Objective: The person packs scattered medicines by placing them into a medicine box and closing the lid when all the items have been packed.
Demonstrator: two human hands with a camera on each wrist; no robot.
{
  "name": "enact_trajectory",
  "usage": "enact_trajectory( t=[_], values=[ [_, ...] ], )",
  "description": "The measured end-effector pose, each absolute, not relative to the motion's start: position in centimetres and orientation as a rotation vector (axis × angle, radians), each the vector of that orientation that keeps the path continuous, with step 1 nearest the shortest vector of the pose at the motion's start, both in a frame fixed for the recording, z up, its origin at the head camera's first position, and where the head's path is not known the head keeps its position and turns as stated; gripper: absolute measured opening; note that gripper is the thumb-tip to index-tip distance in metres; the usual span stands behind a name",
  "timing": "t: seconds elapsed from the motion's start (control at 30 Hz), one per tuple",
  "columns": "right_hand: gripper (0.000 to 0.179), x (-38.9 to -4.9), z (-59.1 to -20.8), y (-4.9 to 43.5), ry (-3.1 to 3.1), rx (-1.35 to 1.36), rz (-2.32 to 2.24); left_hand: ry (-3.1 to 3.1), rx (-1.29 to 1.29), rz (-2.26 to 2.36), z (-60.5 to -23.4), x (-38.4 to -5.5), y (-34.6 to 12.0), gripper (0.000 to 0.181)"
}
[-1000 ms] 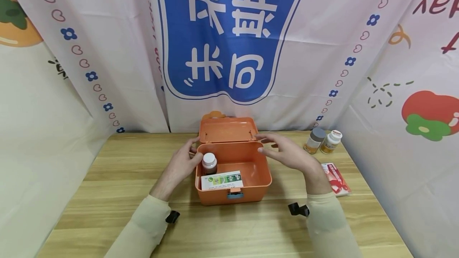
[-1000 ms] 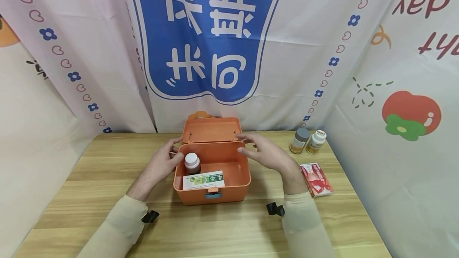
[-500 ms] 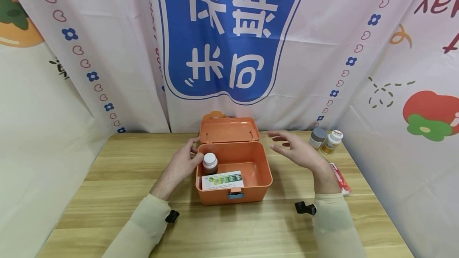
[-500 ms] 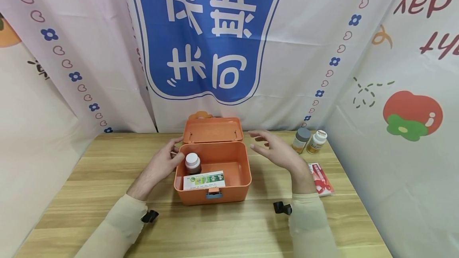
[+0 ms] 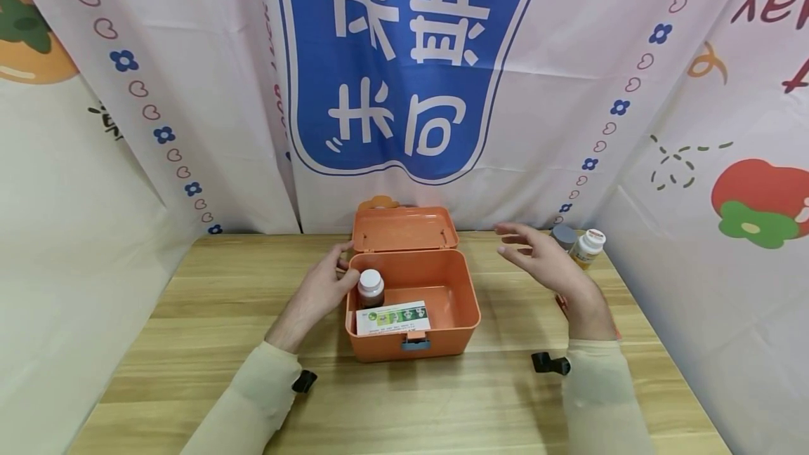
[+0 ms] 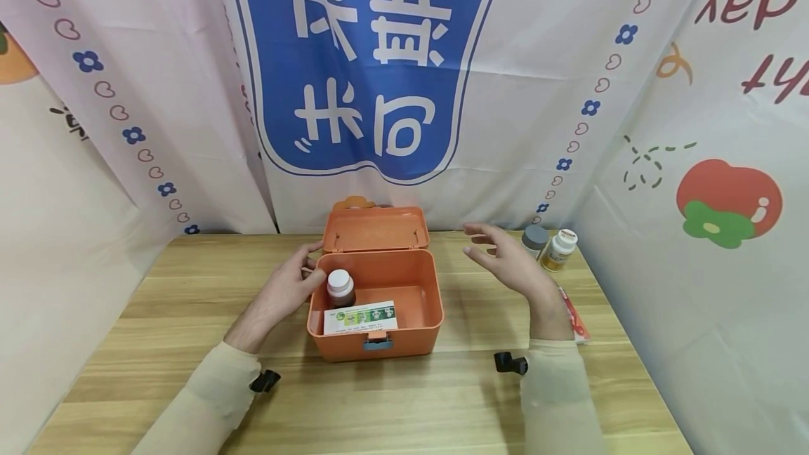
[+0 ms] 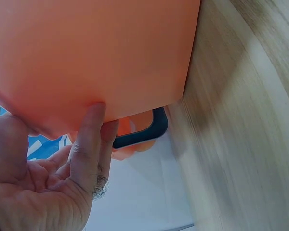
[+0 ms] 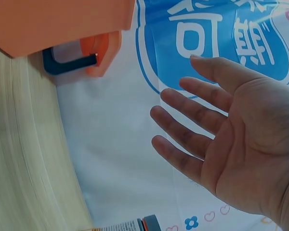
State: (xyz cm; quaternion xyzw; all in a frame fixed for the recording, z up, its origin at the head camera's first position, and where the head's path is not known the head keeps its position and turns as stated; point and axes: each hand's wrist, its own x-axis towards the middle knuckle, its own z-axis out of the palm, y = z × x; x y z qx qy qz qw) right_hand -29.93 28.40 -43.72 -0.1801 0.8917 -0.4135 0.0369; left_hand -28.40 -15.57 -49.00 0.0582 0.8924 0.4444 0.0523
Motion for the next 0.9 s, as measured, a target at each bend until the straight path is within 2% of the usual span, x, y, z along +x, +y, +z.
enact_trajectory(
  t=[0.9],
  values=[
    [0.057, -30.9, -44.7, 31.5, 2.928, -0.333, -1.445, 2.707, 0.182, 1.357, -49.0, -28.4, -15.7, 0.071]
  ],
)
